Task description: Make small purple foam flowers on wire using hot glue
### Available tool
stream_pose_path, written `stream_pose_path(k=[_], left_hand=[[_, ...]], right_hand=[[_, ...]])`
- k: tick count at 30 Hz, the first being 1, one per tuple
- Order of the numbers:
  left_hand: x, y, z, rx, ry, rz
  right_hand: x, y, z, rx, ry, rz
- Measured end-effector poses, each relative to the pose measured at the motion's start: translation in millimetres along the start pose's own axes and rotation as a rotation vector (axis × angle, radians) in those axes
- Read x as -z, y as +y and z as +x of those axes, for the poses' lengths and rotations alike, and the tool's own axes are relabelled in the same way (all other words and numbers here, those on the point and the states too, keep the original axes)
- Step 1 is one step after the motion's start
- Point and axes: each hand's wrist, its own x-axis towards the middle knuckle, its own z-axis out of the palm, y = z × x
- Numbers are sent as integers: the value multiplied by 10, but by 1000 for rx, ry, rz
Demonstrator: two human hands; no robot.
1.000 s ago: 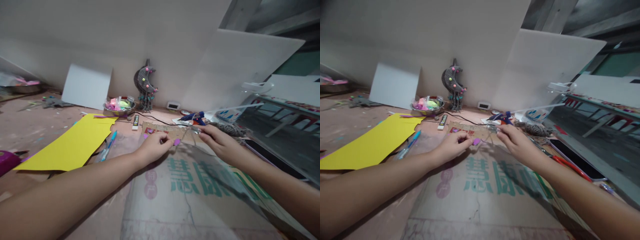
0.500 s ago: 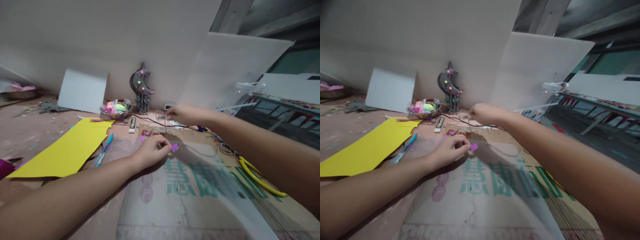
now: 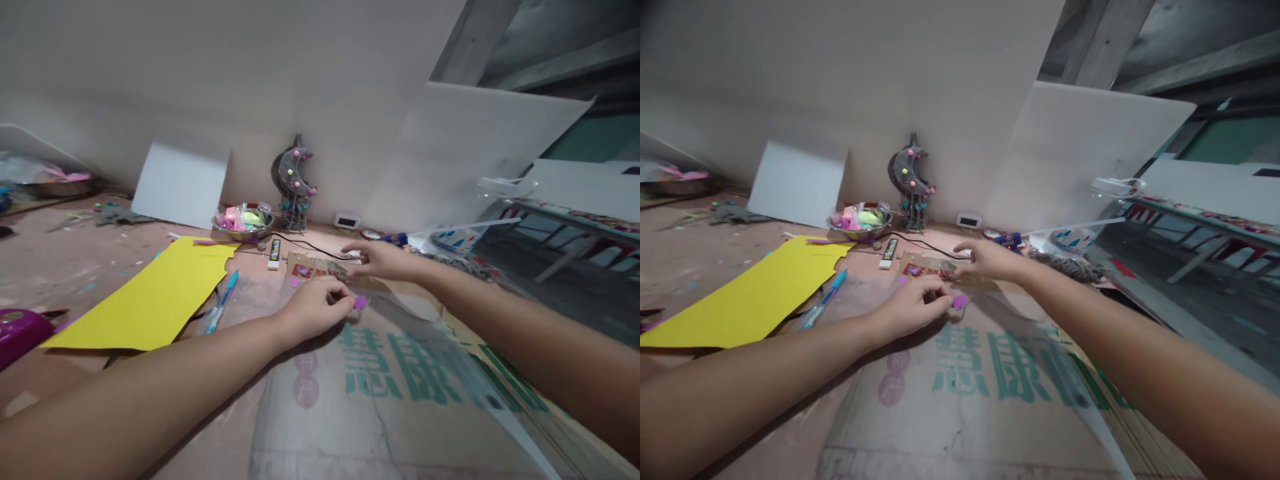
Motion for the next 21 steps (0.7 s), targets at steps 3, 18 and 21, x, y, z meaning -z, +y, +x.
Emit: stream_pose_path(k=[3, 18, 21], left_hand=[[-4, -19, -1, -40, 7, 0], [4, -71, 22, -61, 20, -27], [-1, -68, 21, -52, 29, -34]], right_hand=[[-330, -14, 41, -20, 8, 97], [239, -792, 938, 28, 239, 157], [223, -730, 826, 62, 209, 181]])
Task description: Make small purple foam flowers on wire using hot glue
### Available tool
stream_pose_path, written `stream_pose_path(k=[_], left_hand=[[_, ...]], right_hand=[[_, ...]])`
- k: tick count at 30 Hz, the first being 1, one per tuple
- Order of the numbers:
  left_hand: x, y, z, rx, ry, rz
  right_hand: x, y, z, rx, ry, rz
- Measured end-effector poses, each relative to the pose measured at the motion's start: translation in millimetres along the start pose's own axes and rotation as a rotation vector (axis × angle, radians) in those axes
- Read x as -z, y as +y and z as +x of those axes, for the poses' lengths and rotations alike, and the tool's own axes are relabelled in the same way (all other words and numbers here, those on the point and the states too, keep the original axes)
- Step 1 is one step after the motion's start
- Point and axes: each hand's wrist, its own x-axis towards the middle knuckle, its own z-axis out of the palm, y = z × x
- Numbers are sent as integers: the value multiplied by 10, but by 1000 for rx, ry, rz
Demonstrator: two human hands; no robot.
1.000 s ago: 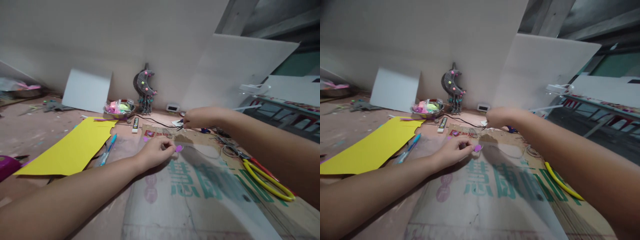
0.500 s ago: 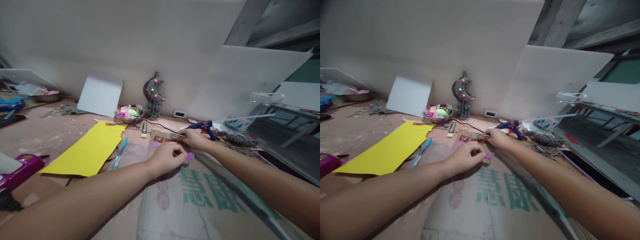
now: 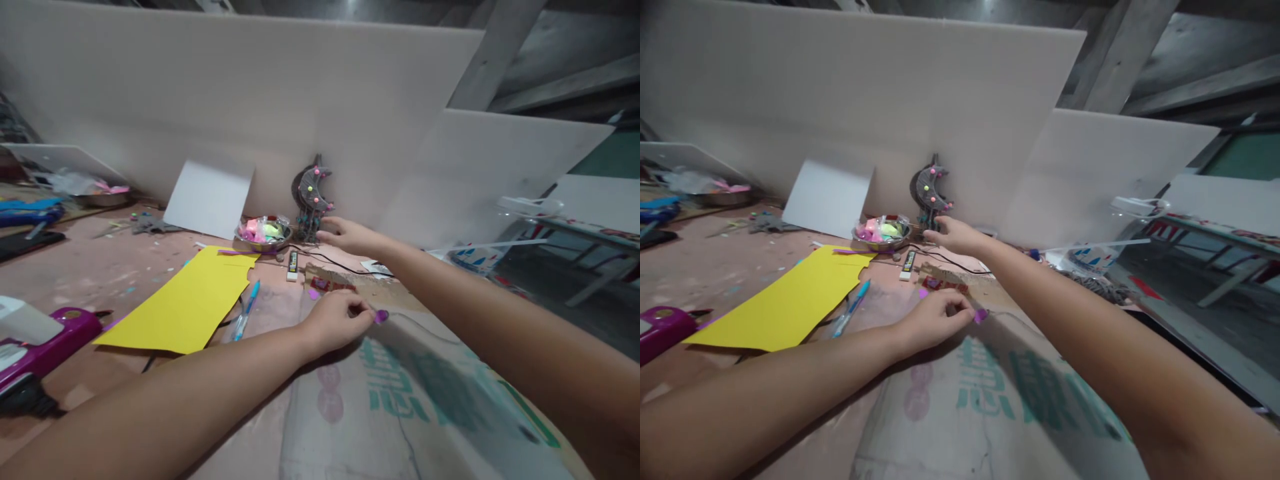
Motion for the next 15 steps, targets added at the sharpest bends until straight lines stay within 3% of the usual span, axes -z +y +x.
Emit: stream_pose_path(k=[4, 7, 11, 15], left_hand=[[-11, 18, -2, 34, 4, -15], [-10, 30, 2, 74, 23, -46], [1, 29, 24, 124, 57, -80], [11, 29, 44, 166, 70, -113]], right_hand=[[191, 163, -467, 35, 132, 5], [274, 280, -995, -39, 291, -87], [137, 381, -1653, -17, 343, -244], [-89, 429, -1983, 84, 270, -273]])
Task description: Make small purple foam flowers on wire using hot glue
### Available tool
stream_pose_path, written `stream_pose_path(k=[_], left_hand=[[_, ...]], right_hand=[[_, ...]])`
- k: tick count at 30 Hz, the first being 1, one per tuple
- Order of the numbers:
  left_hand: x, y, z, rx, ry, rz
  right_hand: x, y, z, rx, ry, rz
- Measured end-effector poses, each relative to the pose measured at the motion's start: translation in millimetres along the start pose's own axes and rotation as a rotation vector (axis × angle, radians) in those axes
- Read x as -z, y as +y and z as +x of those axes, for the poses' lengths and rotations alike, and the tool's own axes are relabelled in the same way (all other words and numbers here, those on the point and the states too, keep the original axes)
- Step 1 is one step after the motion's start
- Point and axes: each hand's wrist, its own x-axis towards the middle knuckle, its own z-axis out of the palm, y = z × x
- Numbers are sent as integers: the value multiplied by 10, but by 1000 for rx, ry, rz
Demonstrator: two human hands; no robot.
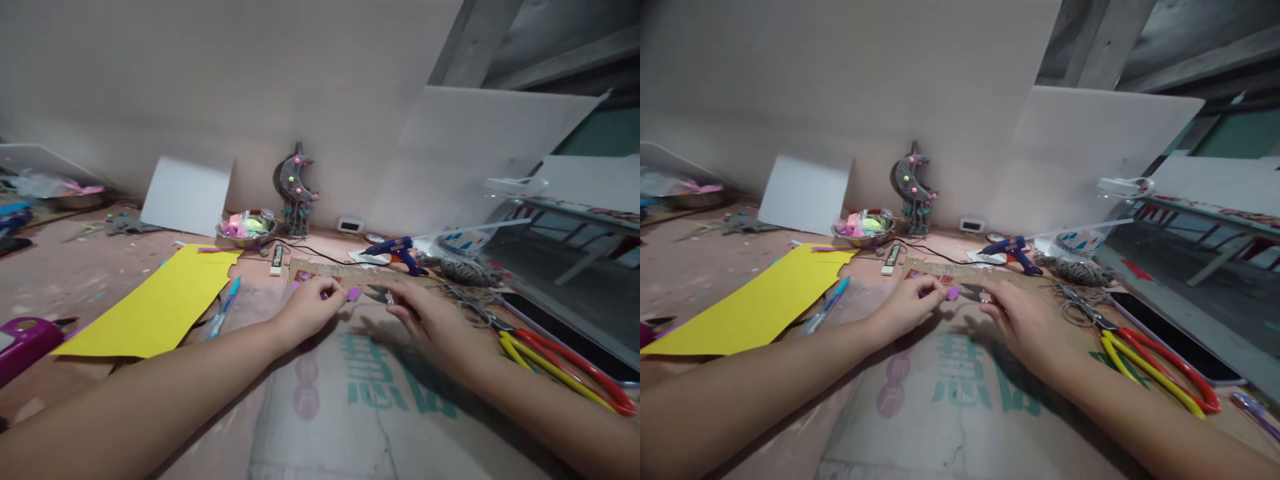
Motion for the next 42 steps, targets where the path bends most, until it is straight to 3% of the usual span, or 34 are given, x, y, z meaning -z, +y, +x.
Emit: stream_pose_path(k=[8, 42], left_hand=[[10, 43, -19, 31, -18, 2], [8, 34, -39, -10, -43, 46]], right_hand=[[-146, 10, -123, 152, 0, -204], [-199, 30, -151, 139, -32, -249]])
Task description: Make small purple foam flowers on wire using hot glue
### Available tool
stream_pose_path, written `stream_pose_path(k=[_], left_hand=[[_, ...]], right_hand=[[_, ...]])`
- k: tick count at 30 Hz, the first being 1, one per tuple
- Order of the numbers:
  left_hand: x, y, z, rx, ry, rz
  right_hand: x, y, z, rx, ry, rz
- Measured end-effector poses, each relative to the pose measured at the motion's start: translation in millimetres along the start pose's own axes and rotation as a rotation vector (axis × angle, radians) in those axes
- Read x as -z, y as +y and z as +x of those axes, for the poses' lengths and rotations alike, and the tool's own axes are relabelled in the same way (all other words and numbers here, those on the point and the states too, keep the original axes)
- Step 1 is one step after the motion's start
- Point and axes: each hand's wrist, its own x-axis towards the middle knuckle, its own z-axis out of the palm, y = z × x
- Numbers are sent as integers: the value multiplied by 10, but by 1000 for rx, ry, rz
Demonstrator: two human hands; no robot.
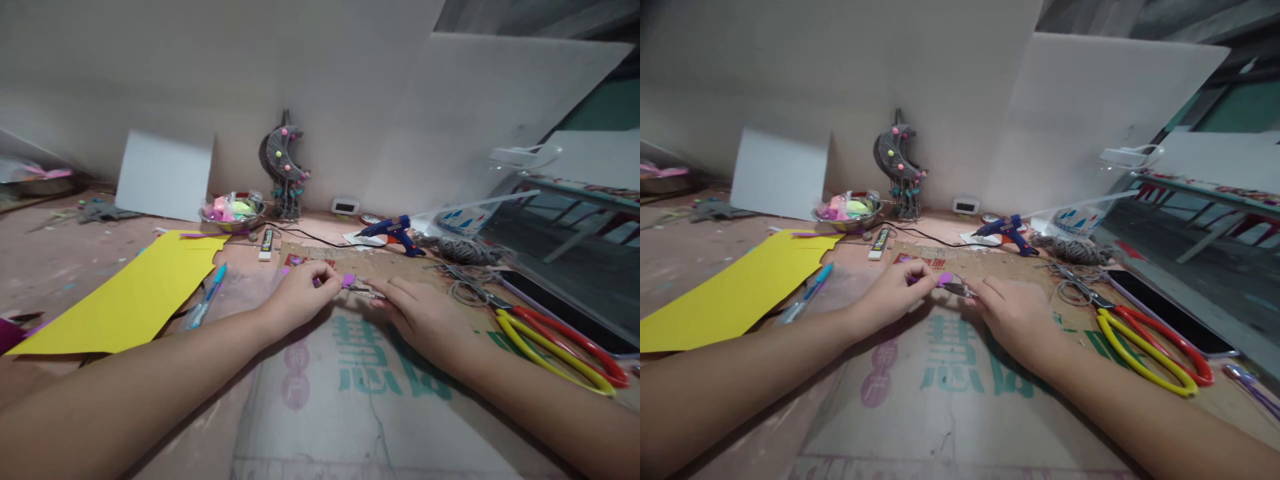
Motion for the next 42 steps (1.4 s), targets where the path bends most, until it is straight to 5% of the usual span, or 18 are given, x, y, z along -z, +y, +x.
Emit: stream_pose_path(k=[27, 42], left_hand=[[-2, -35, 8, 3, -5, -24], [-3, -5, 23, 13, 17, -52]], right_hand=[[11, -8, 4, 6, 24, 44], [72, -52, 14, 148, 127, 145]])
